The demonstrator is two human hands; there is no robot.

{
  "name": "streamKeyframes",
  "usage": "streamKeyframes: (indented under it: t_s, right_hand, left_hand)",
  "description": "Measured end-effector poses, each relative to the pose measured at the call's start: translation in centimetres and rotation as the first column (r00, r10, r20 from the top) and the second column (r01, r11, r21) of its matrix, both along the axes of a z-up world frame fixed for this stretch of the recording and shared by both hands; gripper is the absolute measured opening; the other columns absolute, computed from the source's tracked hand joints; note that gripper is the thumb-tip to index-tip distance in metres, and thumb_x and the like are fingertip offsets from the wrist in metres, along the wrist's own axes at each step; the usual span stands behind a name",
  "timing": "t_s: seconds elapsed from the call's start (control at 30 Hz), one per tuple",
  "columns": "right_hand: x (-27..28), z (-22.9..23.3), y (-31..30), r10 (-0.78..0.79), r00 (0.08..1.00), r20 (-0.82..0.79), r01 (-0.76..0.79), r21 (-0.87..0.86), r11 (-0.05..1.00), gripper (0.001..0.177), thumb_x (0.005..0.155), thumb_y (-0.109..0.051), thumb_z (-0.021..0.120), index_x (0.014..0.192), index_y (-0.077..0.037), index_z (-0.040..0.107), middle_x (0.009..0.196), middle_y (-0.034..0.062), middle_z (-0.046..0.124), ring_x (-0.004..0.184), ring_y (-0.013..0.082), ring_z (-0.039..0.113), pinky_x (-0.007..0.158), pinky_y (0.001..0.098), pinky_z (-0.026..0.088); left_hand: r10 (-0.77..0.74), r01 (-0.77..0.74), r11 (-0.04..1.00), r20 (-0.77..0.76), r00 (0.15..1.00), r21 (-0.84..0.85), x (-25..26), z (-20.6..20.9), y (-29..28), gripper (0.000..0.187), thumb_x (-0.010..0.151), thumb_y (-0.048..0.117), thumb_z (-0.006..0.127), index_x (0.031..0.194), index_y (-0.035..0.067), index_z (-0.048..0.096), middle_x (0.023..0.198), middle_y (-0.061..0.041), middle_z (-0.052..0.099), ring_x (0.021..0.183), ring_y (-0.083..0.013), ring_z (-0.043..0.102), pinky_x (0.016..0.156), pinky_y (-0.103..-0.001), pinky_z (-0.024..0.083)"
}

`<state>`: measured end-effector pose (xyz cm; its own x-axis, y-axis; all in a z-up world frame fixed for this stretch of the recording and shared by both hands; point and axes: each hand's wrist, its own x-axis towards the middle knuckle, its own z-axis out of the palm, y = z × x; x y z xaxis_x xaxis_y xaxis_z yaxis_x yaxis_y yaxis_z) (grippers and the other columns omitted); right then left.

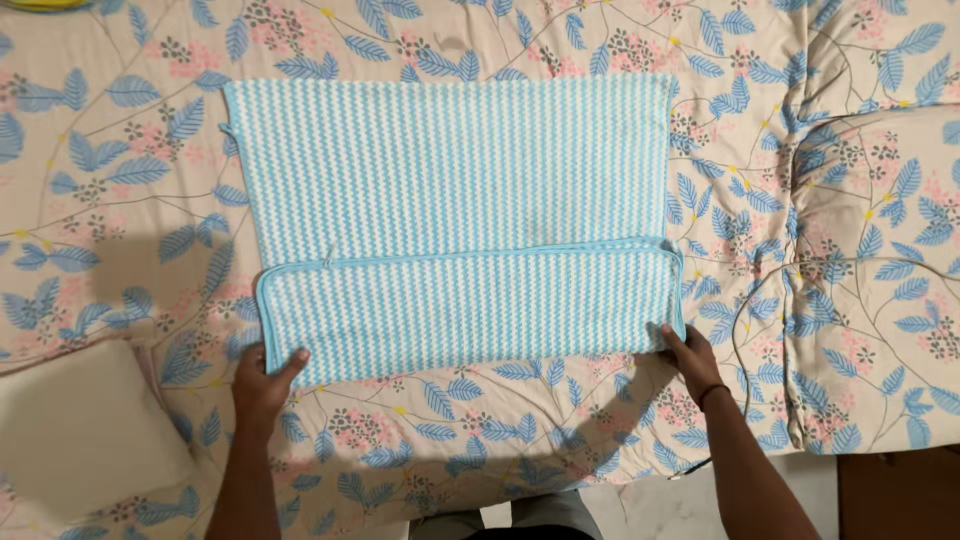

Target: The person folds a white towel with pink trim and a blue-and-white striped towel on a bed. Each towel is unfolded, aligned, and folded into a compact rectangle, then placed on the bed.

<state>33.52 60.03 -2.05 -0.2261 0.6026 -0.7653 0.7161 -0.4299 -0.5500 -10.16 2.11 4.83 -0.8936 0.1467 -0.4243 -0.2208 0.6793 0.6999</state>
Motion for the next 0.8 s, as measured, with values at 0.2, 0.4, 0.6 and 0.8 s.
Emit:
streamKeyframes:
  t_s: [0.2, 0.4, 0.6, 0.8]
  right_hand:
    - [-0.8, -0.1, -0.2, -0.033, 0.996, -0.087, 0.037, 0.048, 0.998, 0.058, 0.091, -0.034, 0.077, 0.123, 0.011, 0.062, 0.105, 0.0147, 0.07, 0.089, 0.0228, 0.067, 0.078, 0.0343, 0.058]
    - [2.5, 4.3, 1.5, 0.098, 0.995, 0.016, -0.098, 0.245, 0.965, 0.055, 0.087, -0.032, 0.081, 0.117, 0.011, 0.066, 0.09, 0.0163, 0.072, 0.075, 0.0231, 0.071, 0.068, 0.0344, 0.057]
    - [7.2, 7.7, 0.1, 0.363, 0.888, 0.282, -0.435, 0.263, 0.861, 0.059, 0.087, -0.044, 0.08, 0.113, 0.009, 0.073, 0.089, 0.0233, 0.079, 0.075, 0.023, 0.075, 0.072, 0.0361, 0.059]
    - [7.3, 6.9, -4.0, 0.399, 0.813, 0.425, -0.544, 0.306, 0.781, 0.07, 0.078, -0.039, 0.084, 0.133, -0.002, 0.063, 0.109, 0.0228, 0.077, 0.096, 0.0306, 0.076, 0.087, 0.0419, 0.06]
  left_hand:
    - [0.044, -0.074, 0.991, 0.252, 0.967, 0.11, -0.4, 0.9, -0.3, 0.039, 0.084, 0.025, 0.08, 0.112, -0.001, 0.07, 0.098, -0.008, 0.074, 0.079, -0.0162, 0.071, 0.063, -0.035, 0.062]
    - [0.106, -0.107, 0.994, 0.221, 0.97, -0.008, 1.1, 2.5, -4.0, 0.038, 0.085, 0.024, 0.083, 0.108, -0.005, 0.076, 0.092, -0.012, 0.077, 0.075, -0.0179, 0.07, 0.062, -0.035, 0.06]
    - [0.163, -0.145, 0.986, 0.254, 0.954, -0.087, 6.2, 3.2, -8.1, 0.043, 0.081, 0.019, 0.088, 0.108, -0.011, 0.074, 0.09, -0.016, 0.076, 0.071, -0.02, 0.07, 0.061, -0.035, 0.06]
    - [0.131, -0.061, 0.951, 0.217, 0.967, -0.304, 10.8, 3.9, -6.8, 0.051, 0.076, 0.023, 0.088, 0.12, 0.002, 0.076, 0.097, -0.017, 0.078, 0.075, -0.0318, 0.073, 0.074, -0.046, 0.06]
